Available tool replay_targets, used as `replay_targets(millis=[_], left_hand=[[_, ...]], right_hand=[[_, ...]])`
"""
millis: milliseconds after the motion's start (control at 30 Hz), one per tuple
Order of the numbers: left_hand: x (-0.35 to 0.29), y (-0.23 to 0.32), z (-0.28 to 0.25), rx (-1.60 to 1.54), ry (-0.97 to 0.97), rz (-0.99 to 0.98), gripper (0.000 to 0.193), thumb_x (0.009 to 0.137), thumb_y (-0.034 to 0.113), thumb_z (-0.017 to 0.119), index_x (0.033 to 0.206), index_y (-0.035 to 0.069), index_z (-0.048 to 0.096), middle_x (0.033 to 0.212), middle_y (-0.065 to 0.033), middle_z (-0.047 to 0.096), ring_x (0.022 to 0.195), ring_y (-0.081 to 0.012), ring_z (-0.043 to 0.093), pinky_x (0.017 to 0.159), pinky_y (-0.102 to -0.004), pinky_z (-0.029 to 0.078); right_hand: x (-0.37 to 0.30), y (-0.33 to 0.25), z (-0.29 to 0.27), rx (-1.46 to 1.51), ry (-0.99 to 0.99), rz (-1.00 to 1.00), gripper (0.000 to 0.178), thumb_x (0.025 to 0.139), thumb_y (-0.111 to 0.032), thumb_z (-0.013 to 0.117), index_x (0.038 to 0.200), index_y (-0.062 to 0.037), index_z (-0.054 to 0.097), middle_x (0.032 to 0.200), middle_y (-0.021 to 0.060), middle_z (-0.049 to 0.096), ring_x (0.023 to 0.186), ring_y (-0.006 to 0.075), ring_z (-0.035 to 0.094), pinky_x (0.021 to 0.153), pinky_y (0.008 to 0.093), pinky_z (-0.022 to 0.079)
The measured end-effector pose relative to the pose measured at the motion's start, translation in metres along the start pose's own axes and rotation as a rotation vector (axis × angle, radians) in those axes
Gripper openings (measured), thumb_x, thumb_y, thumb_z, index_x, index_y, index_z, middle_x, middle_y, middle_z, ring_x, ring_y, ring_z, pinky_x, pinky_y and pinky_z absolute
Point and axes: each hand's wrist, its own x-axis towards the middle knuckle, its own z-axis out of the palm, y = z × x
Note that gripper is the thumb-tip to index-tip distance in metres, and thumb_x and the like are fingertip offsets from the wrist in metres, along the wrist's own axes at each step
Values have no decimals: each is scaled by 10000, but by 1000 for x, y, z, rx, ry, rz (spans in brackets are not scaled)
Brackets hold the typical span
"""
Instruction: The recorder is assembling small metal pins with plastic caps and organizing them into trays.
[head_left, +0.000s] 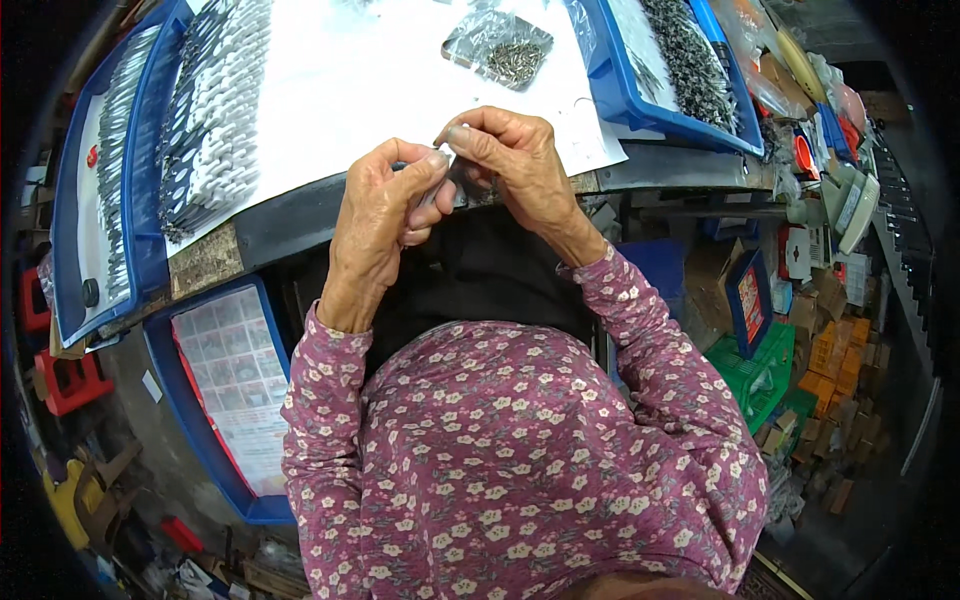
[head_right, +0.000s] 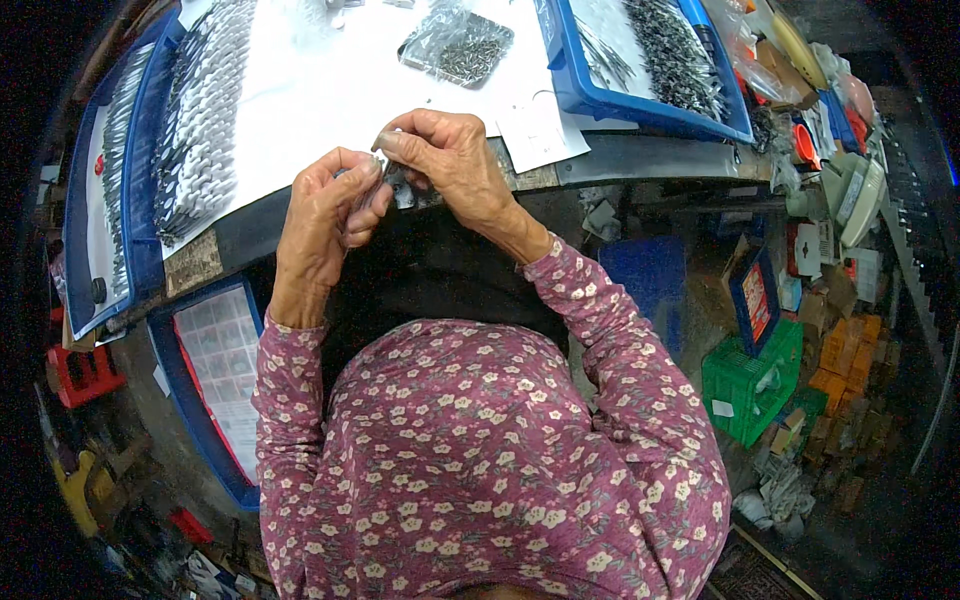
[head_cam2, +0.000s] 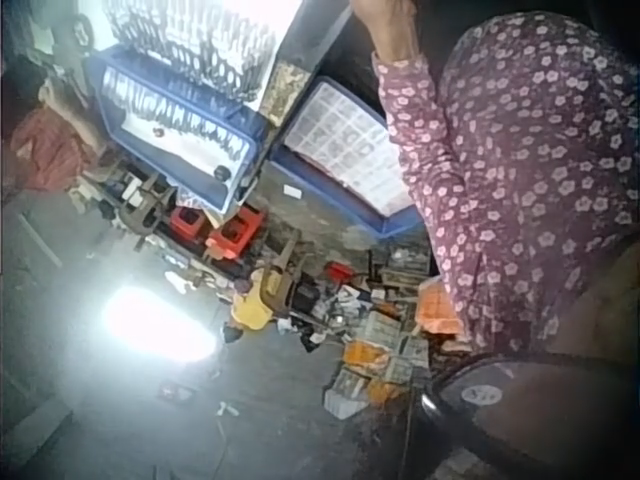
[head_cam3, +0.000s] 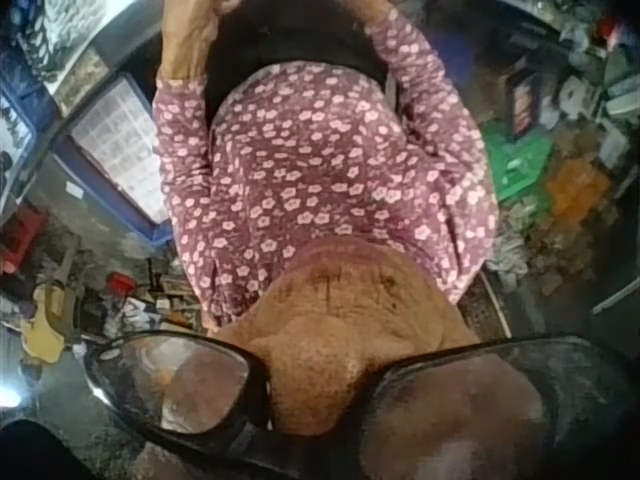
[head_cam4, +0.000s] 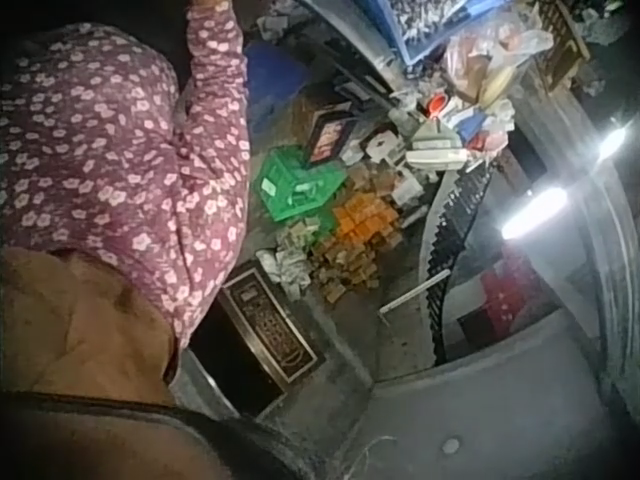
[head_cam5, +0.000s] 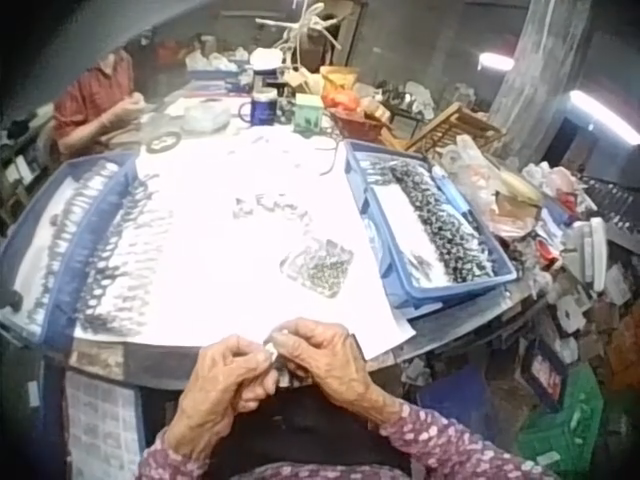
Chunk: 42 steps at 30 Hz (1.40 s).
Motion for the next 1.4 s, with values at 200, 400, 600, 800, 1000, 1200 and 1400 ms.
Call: replay_targets(millis=[200,400,600,800,1000,1200,1400], left_hand=[[0,1,1,20,23,-24,166,825,169,566,816,21,491,601,-49,515,423,-21,350,345,-141,215],[-1,1,2,57,29,-38,179,825,189,572,791,34,488,583,-26,493,408,-14,322,345,-145,200],[-6,-2,-3,87,18,-33,194,836,207,572,775,50,477,581,-13,486,415,-15,318,353,-147,198],[-11,-3,-6,111,-35,34,166,863,185,555,847,45,467,601,-11,499,440,-19,343,368,-149,231],[-14,-5,-9,159,-28,101,154,859,183,553,901,65,464,624,-7,503,457,-20,363,387,-144,266],[-15,-3,-9,177,-39,107,102,871,120,506,897,37,453,621,-16,515,474,-22,376,394,-151,273],[-14,-4,-11,144,-31,88,116,862,128,521,907,41,458,633,-14,515,474,-22,374,392,-150,270]], right_hand=[[-1,0,1,50,-7,9,194,852,-171,590,883,18,615,668,-12,552,528,27,431,471,155,343],[-5,3,5,-52,110,-101,204,857,-190,576,866,7,625,605,-13,534,508,30,453,438,162,362],[-3,-14,-5,-163,-101,54,205,873,-186,545,843,4,615,627,-23,531,531,21,442,456,152,328],[39,-5,-61,-866,259,-439,187,820,-152,548,874,10,625,657,77,613,535,109,523,503,255,422],[71,14,-83,-1230,231,-485,124,759,-89,574,841,-8,619,744,101,603,621,238,584,589,320,461],[82,19,-80,-1416,154,-470,107,752,-95,579,818,-15,606,723,102,603,599,249,589,569,330,467],[79,20,-85,-1219,190,-474,106,777,-115,565,812,-21,599,683,104,596,573,221,579,541,336,452]])
